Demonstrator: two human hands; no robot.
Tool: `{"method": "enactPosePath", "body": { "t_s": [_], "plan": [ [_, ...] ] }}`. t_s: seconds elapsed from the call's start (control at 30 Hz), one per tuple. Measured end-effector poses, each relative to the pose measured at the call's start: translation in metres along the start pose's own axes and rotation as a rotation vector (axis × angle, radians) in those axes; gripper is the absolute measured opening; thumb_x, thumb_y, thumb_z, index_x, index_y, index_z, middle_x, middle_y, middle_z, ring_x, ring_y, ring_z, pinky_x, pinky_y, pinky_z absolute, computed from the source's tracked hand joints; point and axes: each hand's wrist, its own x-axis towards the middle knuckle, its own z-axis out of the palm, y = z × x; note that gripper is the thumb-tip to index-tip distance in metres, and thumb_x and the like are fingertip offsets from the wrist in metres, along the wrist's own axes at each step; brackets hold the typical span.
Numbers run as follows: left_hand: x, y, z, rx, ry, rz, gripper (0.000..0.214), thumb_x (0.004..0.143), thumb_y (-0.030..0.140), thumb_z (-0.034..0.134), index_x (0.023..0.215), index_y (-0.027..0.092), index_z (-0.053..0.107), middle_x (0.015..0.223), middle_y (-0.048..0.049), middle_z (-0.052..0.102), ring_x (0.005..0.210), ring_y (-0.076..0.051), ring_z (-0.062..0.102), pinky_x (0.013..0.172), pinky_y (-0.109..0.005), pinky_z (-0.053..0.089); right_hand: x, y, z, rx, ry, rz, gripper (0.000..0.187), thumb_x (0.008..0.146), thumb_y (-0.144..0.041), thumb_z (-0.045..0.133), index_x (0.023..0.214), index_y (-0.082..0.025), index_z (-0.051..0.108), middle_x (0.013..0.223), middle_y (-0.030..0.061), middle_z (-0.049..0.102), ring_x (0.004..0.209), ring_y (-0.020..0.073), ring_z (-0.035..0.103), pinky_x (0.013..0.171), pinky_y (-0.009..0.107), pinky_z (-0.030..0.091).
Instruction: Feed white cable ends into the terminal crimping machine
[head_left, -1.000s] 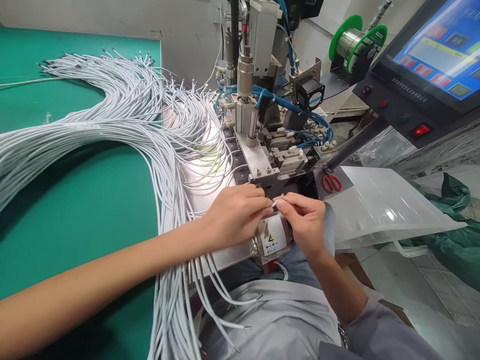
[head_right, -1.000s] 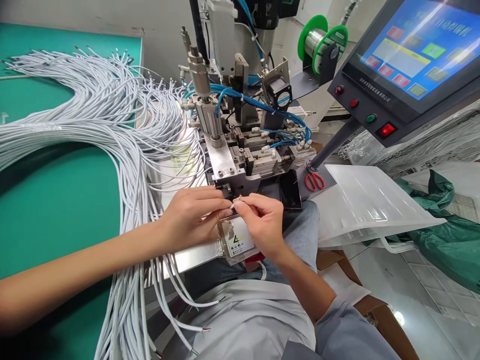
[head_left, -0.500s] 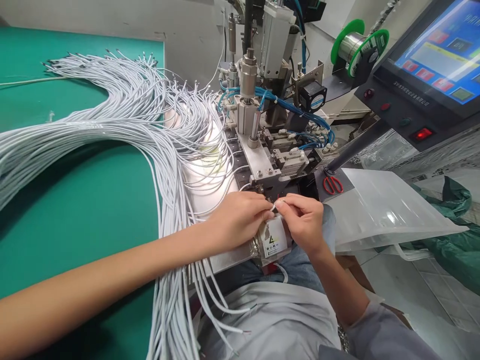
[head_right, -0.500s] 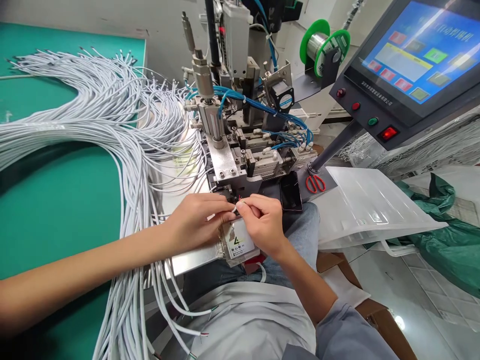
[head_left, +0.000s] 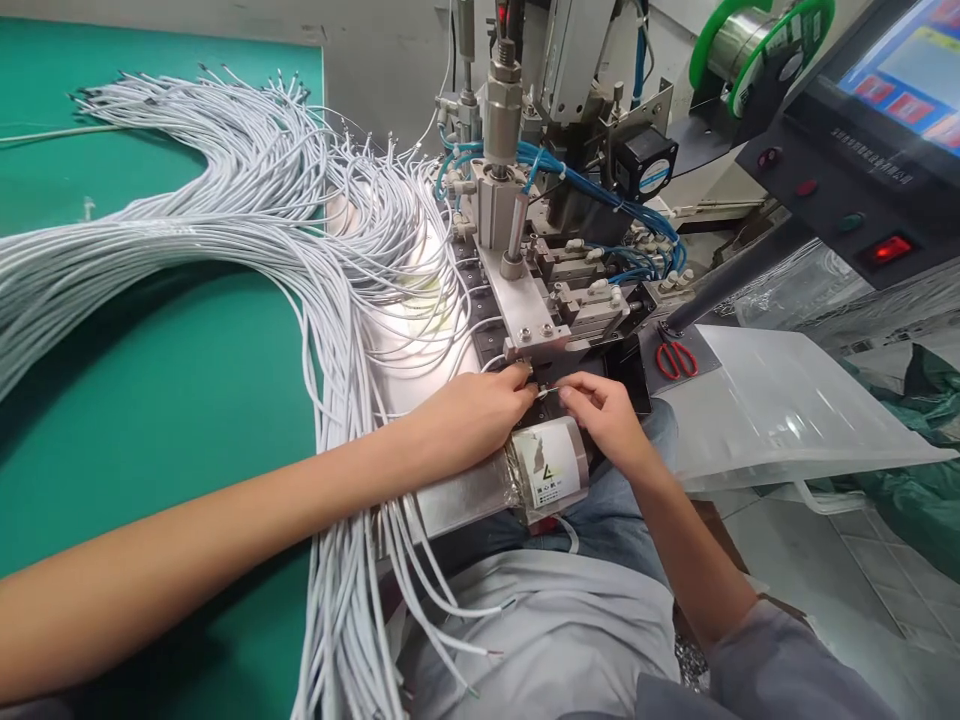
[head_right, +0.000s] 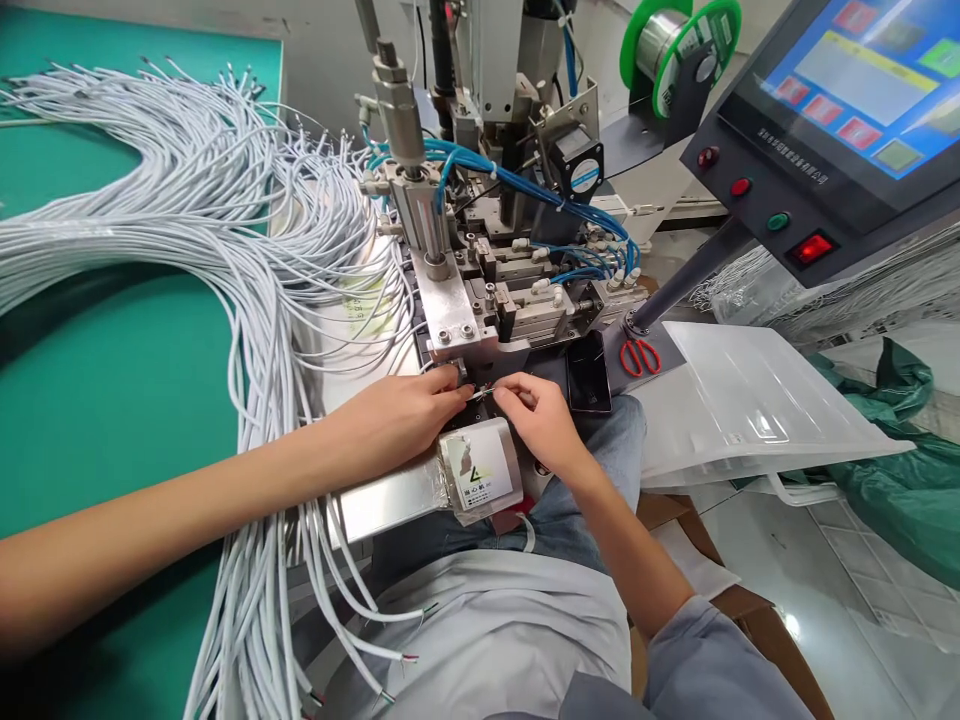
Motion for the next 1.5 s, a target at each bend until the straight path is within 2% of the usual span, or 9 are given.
{"method": "enactPosePath", "body": {
  "t_s": [0.2, 0.53, 0.67, 0.87, 1.0, 1.2, 1.3, 1.4, 1.5],
  "plan": [
    [0.0, -0.002, 0.001, -0.024, 0.022, 0.014, 0.034, 0.079, 0.006, 0.043, 0.109, 0.011, 0.058, 0.087, -0.0079, 0.058, 0.066, -0.016, 0.061, 0.057, -0.026, 0.049, 0.006, 0.001, 0.006, 0.048, -0.038, 0.009, 0.02, 0.075, -0.034, 0.056, 0.066, -0.017, 0.053, 0.056, -0.004, 0.047, 0.052, 0.0085, 0.041, 0.05, 0.022, 0.035],
    [0.0, -0.001, -0.001, 0.067, 0.011, 0.045, 0.031, 0.087, 0.013, 0.041, 0.115, 0.015, 0.056, 0.095, -0.0091, 0.056, 0.075, -0.017, 0.062, 0.056, -0.026, 0.047, 0.018, 0.004, 0.004, 0.147, -0.139, 0.12, 0.018, 0.07, -0.032, 0.057, 0.063, -0.016, 0.053, 0.052, -0.0052, 0.044, 0.048, 0.0072, 0.037, 0.047, 0.022, 0.028],
    [0.0, 0.001, -0.006, 0.084, -0.036, 0.019, 0.033, 0.088, 0.012, 0.04, 0.118, 0.015, 0.053, 0.098, -0.01, 0.056, 0.074, -0.017, 0.062, 0.055, -0.026, 0.046, 0.017, 0.005, 0.005, 0.185, -0.127, 0.155, 0.018, 0.069, -0.032, 0.058, 0.062, -0.016, 0.052, 0.049, -0.0067, 0.04, 0.047, 0.0062, 0.034, 0.045, 0.021, 0.025],
    [0.0, 0.001, -0.001, 0.074, -0.011, 0.038, 0.031, 0.089, 0.013, 0.04, 0.117, 0.014, 0.053, 0.103, -0.0116, 0.055, 0.081, -0.018, 0.062, 0.059, -0.026, 0.048, 0.015, 0.0, 0.008, 0.169, -0.001, 0.104, 0.021, 0.07, -0.036, 0.061, 0.074, -0.015, 0.059, 0.06, -0.0032, 0.053, 0.051, 0.0082, 0.047, 0.048, 0.022, 0.036],
    [0.0, 0.0, 0.0, 0.081, 0.0, 0.049, 0.03, 0.09, 0.013, 0.039, 0.116, 0.013, 0.053, 0.102, -0.0116, 0.055, 0.082, -0.019, 0.061, 0.059, -0.027, 0.048, 0.016, -0.001, 0.013, 0.212, 0.001, 0.11, 0.019, 0.066, -0.034, 0.065, 0.067, -0.017, 0.056, 0.058, -0.0035, 0.053, 0.05, 0.0085, 0.048, 0.049, 0.023, 0.039],
    [0.001, 0.002, -0.002, 0.083, 0.005, 0.031, 0.032, 0.088, 0.011, 0.041, 0.117, 0.013, 0.054, 0.099, -0.0108, 0.057, 0.078, -0.017, 0.061, 0.058, -0.026, 0.045, 0.013, 0.003, 0.015, 0.326, -0.018, 0.219, 0.021, 0.066, -0.034, 0.064, 0.065, -0.017, 0.052, 0.054, -0.0045, 0.048, 0.047, 0.0073, 0.042, 0.044, 0.021, 0.029],
    [-0.002, 0.006, -0.008, 0.093, 0.007, 0.009, 0.025, 0.084, 0.011, 0.047, 0.104, 0.013, 0.061, 0.09, -0.0095, 0.06, 0.074, -0.018, 0.062, 0.056, -0.027, 0.043, 0.013, 0.006, 0.016, 0.388, -0.098, 0.26, 0.028, 0.068, -0.038, 0.063, 0.06, -0.018, 0.044, 0.052, -0.0071, 0.037, 0.044, 0.005, 0.03, 0.041, 0.02, 0.021],
    [-0.007, 0.01, -0.02, 0.122, -0.045, -0.044, 0.011, 0.076, 0.006, 0.055, 0.073, 0.013, 0.063, 0.07, -0.0066, 0.06, 0.066, -0.018, 0.061, 0.054, -0.027, 0.04, 0.018, 0.012, 0.015, 0.377, -0.168, 0.244, 0.034, 0.071, -0.04, 0.06, 0.058, -0.02, 0.036, 0.05, -0.0091, 0.025, 0.043, 0.0045, 0.02, 0.041, 0.021, 0.015],
    [-0.011, 0.011, -0.028, 0.138, -0.081, -0.095, 0.018, 0.071, 0.001, 0.057, 0.058, 0.013, 0.058, 0.061, -0.0045, 0.058, 0.056, -0.016, 0.058, 0.047, -0.026, 0.032, 0.019, 0.016, 0.009, 0.247, -0.108, 0.154, 0.032, 0.074, -0.04, 0.057, 0.059, -0.02, 0.036, 0.052, -0.0084, 0.025, 0.044, 0.0054, 0.02, 0.041, 0.021, 0.015]
  ]
}}
